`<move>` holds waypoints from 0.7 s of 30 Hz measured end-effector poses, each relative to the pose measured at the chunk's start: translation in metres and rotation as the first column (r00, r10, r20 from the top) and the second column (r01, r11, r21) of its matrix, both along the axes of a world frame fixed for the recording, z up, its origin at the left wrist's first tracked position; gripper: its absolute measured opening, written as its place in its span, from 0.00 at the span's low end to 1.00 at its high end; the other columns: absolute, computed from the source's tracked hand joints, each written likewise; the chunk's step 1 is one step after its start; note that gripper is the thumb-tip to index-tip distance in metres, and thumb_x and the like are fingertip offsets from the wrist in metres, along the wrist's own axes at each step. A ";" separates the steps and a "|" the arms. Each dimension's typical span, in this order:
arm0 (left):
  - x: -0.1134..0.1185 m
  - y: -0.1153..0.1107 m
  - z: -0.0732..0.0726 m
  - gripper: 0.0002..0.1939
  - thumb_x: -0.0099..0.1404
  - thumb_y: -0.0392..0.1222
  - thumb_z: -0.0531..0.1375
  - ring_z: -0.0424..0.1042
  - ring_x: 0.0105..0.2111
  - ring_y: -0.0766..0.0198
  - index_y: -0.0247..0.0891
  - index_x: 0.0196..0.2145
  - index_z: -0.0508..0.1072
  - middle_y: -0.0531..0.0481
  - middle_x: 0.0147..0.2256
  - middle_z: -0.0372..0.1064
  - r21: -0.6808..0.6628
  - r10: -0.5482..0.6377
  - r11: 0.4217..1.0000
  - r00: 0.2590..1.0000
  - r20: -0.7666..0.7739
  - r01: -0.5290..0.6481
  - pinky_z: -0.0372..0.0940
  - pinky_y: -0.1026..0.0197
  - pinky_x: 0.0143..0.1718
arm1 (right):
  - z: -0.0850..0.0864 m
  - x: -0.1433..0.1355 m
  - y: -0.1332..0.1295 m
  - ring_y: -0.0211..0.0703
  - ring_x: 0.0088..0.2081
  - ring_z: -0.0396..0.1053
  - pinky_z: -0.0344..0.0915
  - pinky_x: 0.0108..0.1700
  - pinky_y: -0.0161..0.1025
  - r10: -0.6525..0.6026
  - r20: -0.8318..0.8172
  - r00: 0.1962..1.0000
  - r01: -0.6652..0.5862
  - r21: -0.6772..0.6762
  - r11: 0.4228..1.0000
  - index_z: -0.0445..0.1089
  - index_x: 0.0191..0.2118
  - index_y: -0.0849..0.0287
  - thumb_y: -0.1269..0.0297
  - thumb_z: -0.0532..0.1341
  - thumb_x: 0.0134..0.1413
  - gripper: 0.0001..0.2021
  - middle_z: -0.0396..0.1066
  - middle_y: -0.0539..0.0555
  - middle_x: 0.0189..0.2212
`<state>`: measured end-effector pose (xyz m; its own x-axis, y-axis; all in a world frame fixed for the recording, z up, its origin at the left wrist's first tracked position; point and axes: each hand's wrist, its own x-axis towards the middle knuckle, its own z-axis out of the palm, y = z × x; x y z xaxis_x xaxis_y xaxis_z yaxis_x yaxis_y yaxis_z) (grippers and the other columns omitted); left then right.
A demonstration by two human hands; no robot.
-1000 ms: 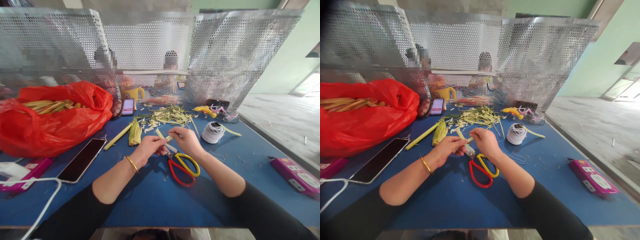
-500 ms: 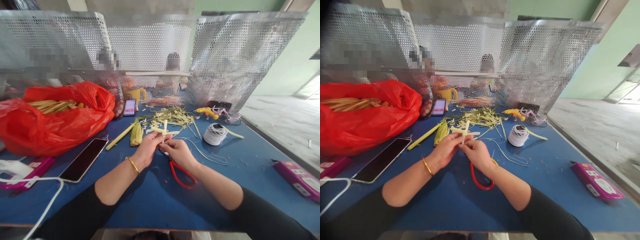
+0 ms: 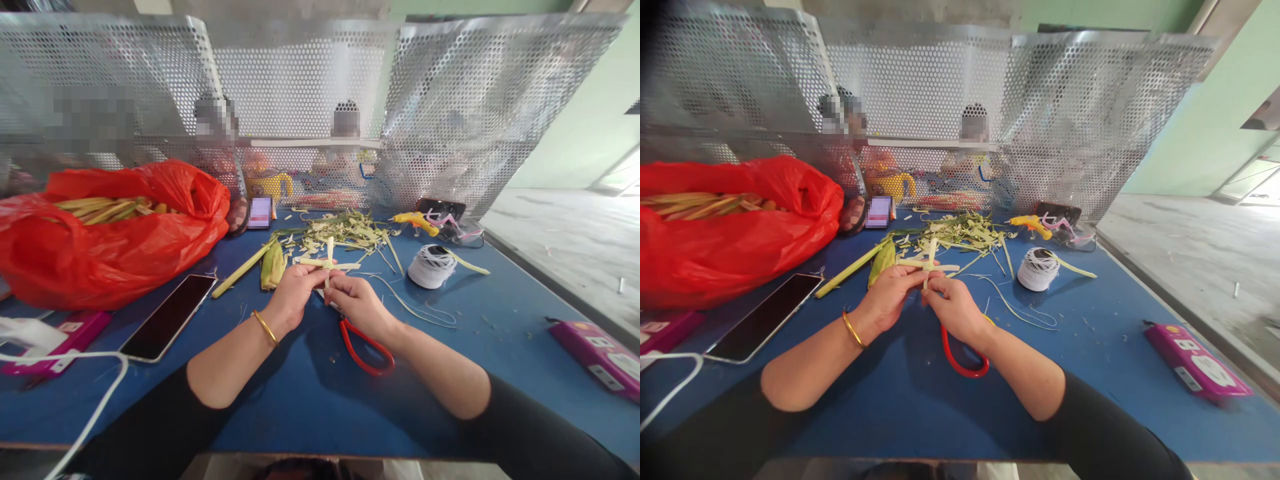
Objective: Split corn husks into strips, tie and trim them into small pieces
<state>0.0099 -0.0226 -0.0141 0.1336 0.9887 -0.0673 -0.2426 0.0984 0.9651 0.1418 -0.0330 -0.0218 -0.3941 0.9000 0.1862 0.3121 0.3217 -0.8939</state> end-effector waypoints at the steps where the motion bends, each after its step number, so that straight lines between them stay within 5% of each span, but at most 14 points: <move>1: 0.000 0.000 0.000 0.04 0.52 0.36 0.63 0.73 0.36 0.59 0.35 0.25 0.78 0.46 0.30 0.77 0.008 0.010 1.000 1.000 0.002 -0.010 0.65 0.64 0.32 | 0.001 0.000 0.000 0.34 0.24 0.53 0.50 0.28 0.33 0.008 0.002 1.000 -0.008 0.007 1.000 0.62 0.20 0.59 0.65 0.53 0.50 0.11 0.54 0.45 0.19; 8: -0.002 0.001 -0.001 0.05 0.51 0.35 0.62 0.73 0.37 0.59 0.34 0.24 0.79 0.44 0.40 0.76 0.013 0.034 0.999 0.999 -0.001 -0.034 0.65 0.66 0.29 | 0.002 -0.001 -0.001 0.35 0.27 0.58 0.54 0.32 0.33 0.023 0.066 0.998 -0.025 0.030 0.999 0.63 0.21 0.59 0.66 0.53 0.51 0.11 0.60 0.47 0.22; 11: -0.003 0.002 -0.001 0.05 0.51 0.36 0.62 0.72 0.29 0.61 0.33 0.24 0.78 0.43 0.34 0.77 -0.062 -0.005 0.998 1.000 -0.011 0.004 0.63 0.66 0.23 | 0.004 -0.002 -0.004 0.35 0.27 0.60 0.55 0.32 0.33 0.018 0.161 0.987 -0.021 0.020 1.000 0.64 0.22 0.59 0.65 0.53 0.54 0.12 0.62 0.48 0.22; 14: -0.006 0.003 0.003 0.04 0.50 0.35 0.62 0.71 0.25 0.64 0.33 0.25 0.77 0.45 0.26 0.76 -0.148 -0.022 0.989 0.999 0.024 0.025 0.64 0.65 0.25 | 0.013 0.002 -0.006 0.35 0.23 0.56 0.51 0.27 0.33 -0.140 0.294 0.945 0.096 0.159 0.983 0.63 0.20 0.58 0.59 0.54 0.56 0.16 0.61 0.47 0.18; 18: -0.009 0.002 0.009 0.07 0.52 0.38 0.62 0.73 0.27 0.65 0.34 0.29 0.78 0.47 0.24 0.75 -0.233 0.018 0.972 0.995 0.102 0.007 0.66 0.64 0.31 | 0.025 0.017 0.000 0.36 0.26 0.59 0.52 0.28 0.34 -0.497 0.165 0.852 0.372 0.478 0.796 0.64 0.24 0.58 0.54 0.57 0.55 0.14 0.65 0.50 0.24; 21: -0.008 -0.001 0.008 0.09 0.53 0.43 0.64 0.72 0.24 0.67 0.35 0.31 0.77 0.49 0.22 0.73 -0.270 0.019 0.963 0.996 0.088 0.006 0.66 0.64 0.31 | 0.021 0.025 0.006 0.40 0.32 0.66 0.58 0.32 0.35 -0.403 0.155 0.902 0.322 0.381 0.867 0.69 0.33 0.57 0.55 0.59 0.53 0.10 0.71 0.52 0.31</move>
<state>0.0021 -0.0234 -0.0056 0.1448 0.9364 -0.3198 -0.3281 0.3504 0.8773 0.1671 -0.0270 -0.0006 -0.1192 0.8843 0.4514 0.6420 0.4155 -0.6444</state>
